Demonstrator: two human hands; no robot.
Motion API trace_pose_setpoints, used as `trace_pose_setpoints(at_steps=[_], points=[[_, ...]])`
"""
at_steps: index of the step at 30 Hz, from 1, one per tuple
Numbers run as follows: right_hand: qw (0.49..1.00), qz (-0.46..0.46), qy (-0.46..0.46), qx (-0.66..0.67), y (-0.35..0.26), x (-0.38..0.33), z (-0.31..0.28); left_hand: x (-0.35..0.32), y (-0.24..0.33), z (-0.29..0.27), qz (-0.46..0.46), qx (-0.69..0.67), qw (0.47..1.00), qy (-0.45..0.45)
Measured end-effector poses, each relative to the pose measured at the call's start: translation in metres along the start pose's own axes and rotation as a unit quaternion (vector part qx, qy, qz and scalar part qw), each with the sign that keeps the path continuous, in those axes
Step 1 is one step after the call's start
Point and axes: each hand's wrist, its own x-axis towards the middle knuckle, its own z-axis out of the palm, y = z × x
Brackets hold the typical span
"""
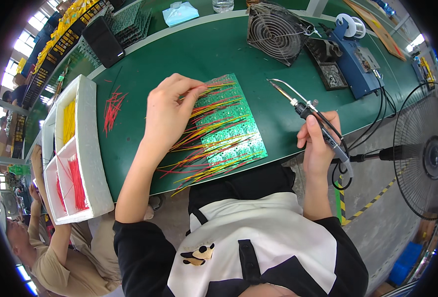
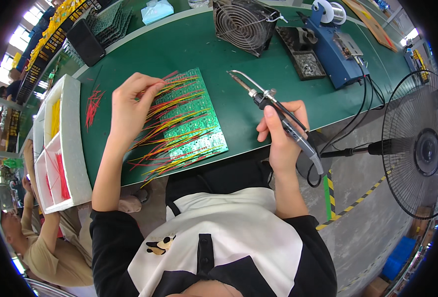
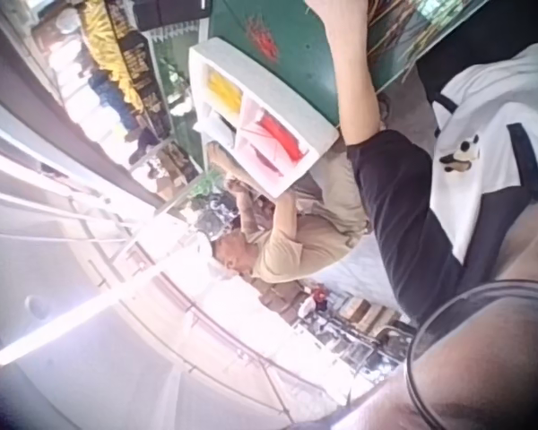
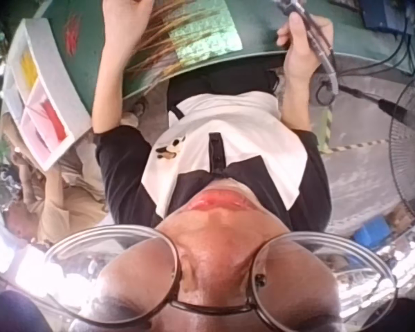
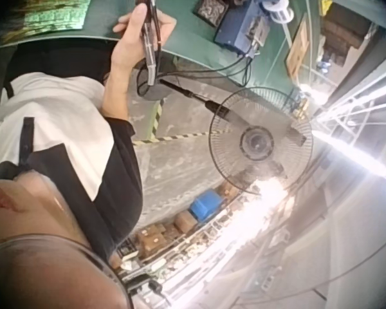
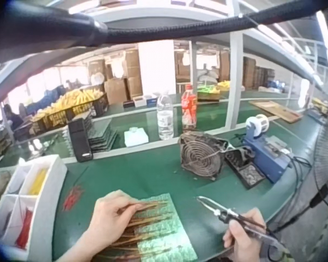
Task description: The person takes wires from an organizer tray, positions them onto a circuit board, and solders the wires to the board with a soldering iron.
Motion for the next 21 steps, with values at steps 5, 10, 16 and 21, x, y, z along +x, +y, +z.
trace_pose_setpoints(at_steps=[5,10,16,21], points=[[0.997,-0.039,0.043,-0.042,0.001,0.002,-0.01,-0.012,0.024,0.002,-0.055,-0.085,0.993,-0.062],[0.998,-0.038,0.033,-0.044,0.006,-0.002,-0.01,-0.032,0.012,0.02,-0.053,-0.104,0.992,-0.052],[0.998,-0.028,0.026,-0.057,0.004,-0.003,-0.011,-0.04,0.019,0.024,-0.031,-0.035,0.999,-0.014],[0.998,-0.025,0.02,-0.055,0.004,-0.003,-0.011,-0.04,0.01,0.03,0.052,0.026,0.998,0.0]])
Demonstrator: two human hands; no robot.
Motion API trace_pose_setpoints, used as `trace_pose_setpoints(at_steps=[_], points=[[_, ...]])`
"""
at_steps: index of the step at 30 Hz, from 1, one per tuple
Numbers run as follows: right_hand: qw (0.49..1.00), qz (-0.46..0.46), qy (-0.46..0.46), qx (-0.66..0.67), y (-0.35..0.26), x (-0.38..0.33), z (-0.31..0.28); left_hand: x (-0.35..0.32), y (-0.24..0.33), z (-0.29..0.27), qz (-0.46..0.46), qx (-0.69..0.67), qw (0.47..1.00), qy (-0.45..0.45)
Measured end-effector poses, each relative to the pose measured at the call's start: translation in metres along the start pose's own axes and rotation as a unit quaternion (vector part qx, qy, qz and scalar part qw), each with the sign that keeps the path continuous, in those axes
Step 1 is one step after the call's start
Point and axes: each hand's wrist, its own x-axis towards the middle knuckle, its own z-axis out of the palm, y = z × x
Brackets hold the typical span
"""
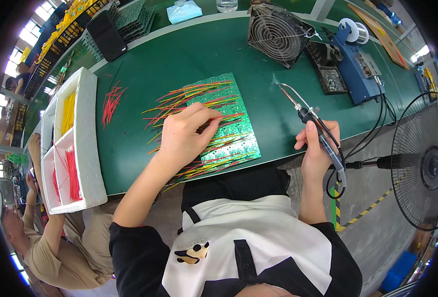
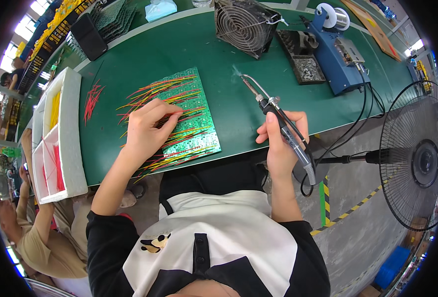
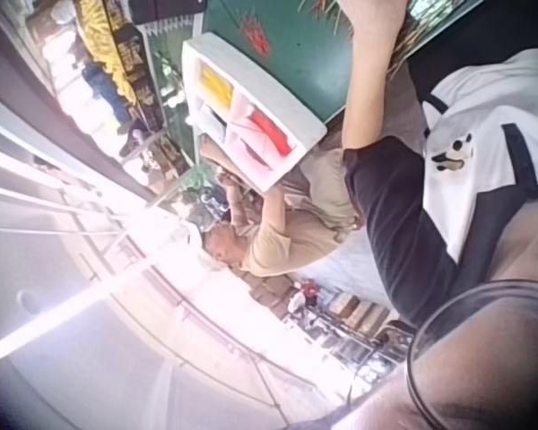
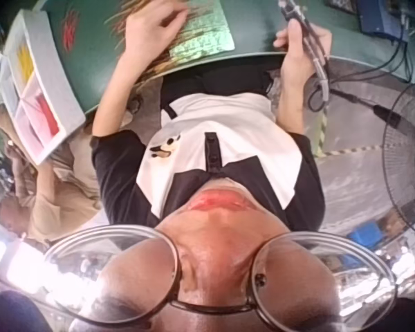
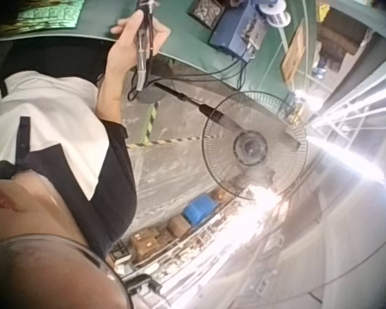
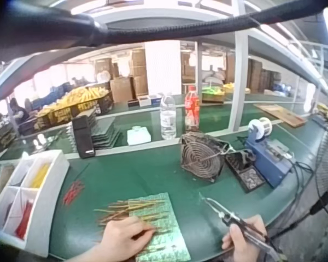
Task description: The person takes wires from an organizer tray, positions them onto a circuit board, and solders the wires to the board with a soldering iron.
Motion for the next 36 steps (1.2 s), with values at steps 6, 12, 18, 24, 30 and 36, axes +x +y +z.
trace_pose_setpoints(at_steps=[6,12,18,24,30,36], points=[[1.0,-0.01,0.001,0.003,0.0017,-0.0006,-0.0019,0.0006,0.0018,0.0016,0.005,-0.014,1.0,-0.001],[1.0,-0.01,-0.001,0.009,0.0027,-0.0016,-0.0014,-0.0014,-0.0002,0.0032,-0.004,-0.037,0.999,0.014],[1.0,-0.009,-0.008,0.006,0.0026,-0.0021,-0.002,-0.0023,0.0001,0.003,-0.009,-0.04,0.999,0.02],[1.0,-0.02,-0.006,0.004,0.0039,-0.0024,-0.0014,0.0,0.0022,0.0024,-0.027,-0.048,0.998,0.019],[1.0,-0.027,-0.005,-0.004,0.0039,-0.0024,0.0004,0.0004,0.001,0.001,-0.024,-0.046,0.998,0.02],[1.0,-0.022,-0.009,-0.01,0.0027,-0.0036,0.0003,0.0003,0.0013,0.0006,-0.03,-0.048,0.998,0.015]])
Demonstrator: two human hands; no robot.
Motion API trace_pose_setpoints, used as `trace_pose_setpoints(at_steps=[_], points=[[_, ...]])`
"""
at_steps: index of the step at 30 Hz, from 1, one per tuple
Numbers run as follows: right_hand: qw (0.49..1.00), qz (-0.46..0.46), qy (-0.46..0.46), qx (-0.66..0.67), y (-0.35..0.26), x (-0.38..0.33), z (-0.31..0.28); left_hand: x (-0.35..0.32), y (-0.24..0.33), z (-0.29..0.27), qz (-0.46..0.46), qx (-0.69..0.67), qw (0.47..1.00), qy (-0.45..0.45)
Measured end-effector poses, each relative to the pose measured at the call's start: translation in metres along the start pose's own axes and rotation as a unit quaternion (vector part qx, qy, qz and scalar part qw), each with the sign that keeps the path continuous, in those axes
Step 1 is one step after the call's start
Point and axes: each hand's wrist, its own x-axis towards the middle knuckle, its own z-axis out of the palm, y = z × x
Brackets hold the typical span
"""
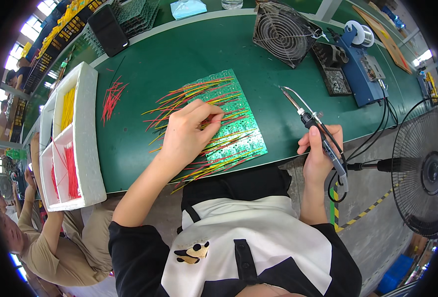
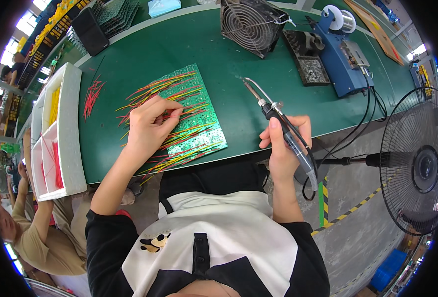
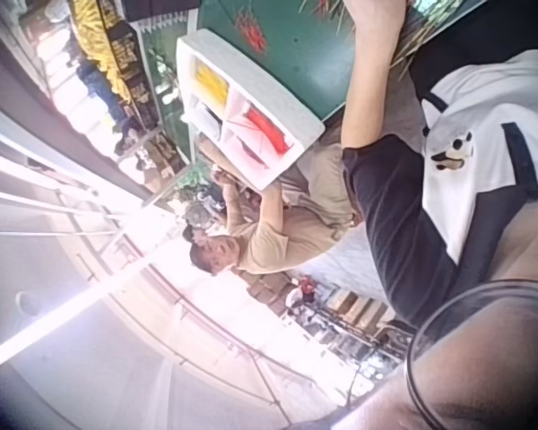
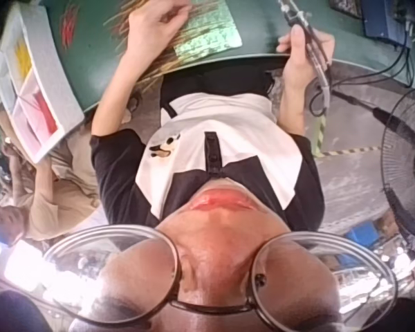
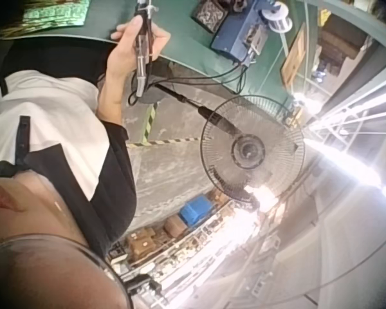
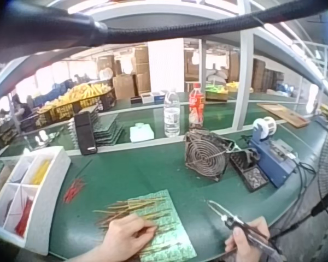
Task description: The person takes wires from an organizer tray, positions them onto a circuit board, and solders the wires to the board with a soldering iron.
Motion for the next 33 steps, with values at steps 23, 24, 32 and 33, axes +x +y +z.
trace_pose_setpoints(at_steps=[23,24,32,33], points=[[0.994,0.064,-0.079,0.024,-0.009,-0.021,0.017,-0.002,-0.001,-0.001,-0.019,0.013,1.0,-0.018],[0.994,0.065,-0.08,0.024,-0.009,-0.021,0.017,-0.002,-0.002,-0.001,-0.015,0.014,1.0,-0.014],[0.988,0.1,-0.109,0.035,-0.01,-0.024,0.012,-0.002,-0.002,0.0,-0.013,0.013,1.0,-0.008],[0.988,0.1,-0.109,0.035,-0.01,-0.025,0.012,-0.002,-0.002,0.0,-0.012,0.013,1.0,-0.007]])
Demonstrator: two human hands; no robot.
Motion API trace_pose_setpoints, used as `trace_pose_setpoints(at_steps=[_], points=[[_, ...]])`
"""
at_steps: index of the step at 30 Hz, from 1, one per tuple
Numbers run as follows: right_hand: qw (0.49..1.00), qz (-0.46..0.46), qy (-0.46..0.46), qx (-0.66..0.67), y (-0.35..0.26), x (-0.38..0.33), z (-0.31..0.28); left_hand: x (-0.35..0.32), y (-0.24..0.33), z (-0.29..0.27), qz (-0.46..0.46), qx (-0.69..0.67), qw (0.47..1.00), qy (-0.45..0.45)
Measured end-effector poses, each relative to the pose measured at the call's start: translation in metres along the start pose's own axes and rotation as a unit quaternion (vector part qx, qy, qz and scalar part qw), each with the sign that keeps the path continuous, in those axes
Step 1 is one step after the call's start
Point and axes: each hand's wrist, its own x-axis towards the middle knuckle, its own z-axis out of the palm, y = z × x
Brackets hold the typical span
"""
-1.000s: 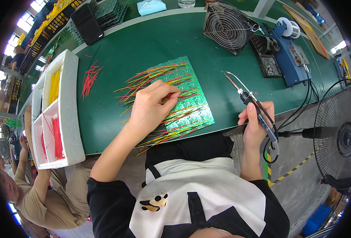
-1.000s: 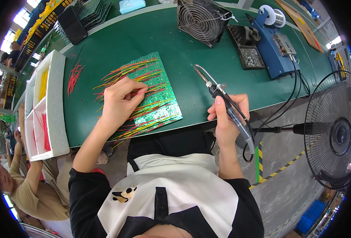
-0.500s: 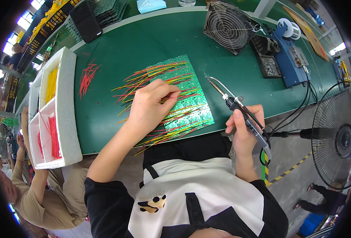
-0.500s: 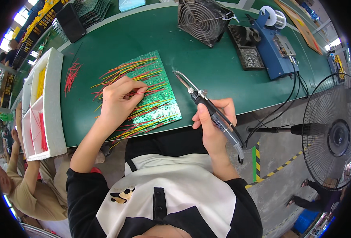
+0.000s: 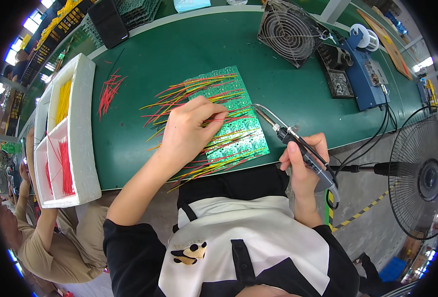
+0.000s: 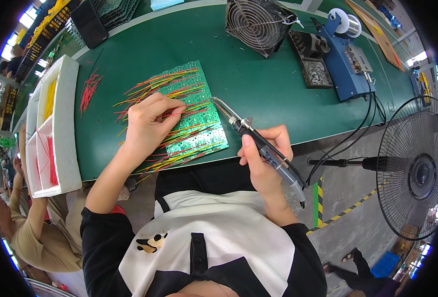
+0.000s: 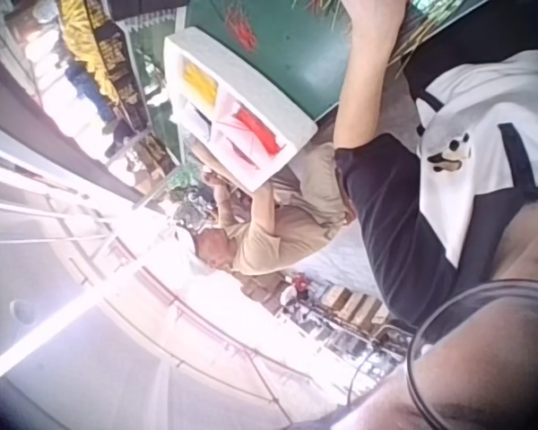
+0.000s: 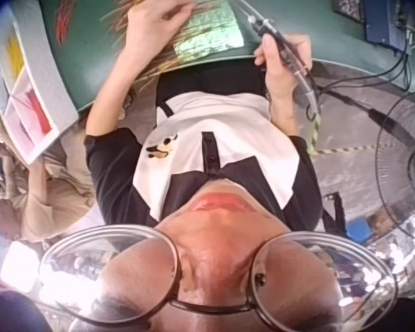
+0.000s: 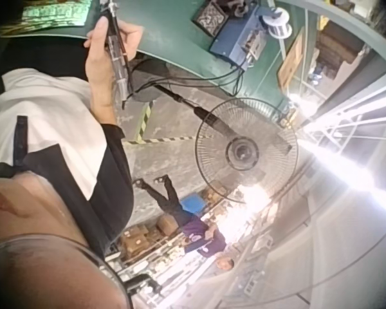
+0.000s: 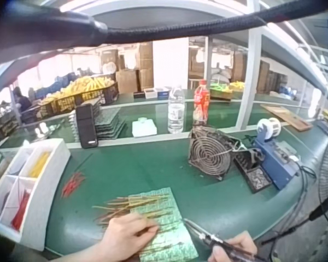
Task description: The person takes wires from an organizer tray, positions them onto a circuit board, and solders the wires to the board with a soldering iron.
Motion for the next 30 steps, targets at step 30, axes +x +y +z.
trace_pose_setpoints(at_steps=[30], points=[[1.0,-0.011,-0.009,-0.023,0.0015,-0.0034,0.0008,0.0007,-0.0009,0.0001,0.007,0.0,1.0,-0.004]])
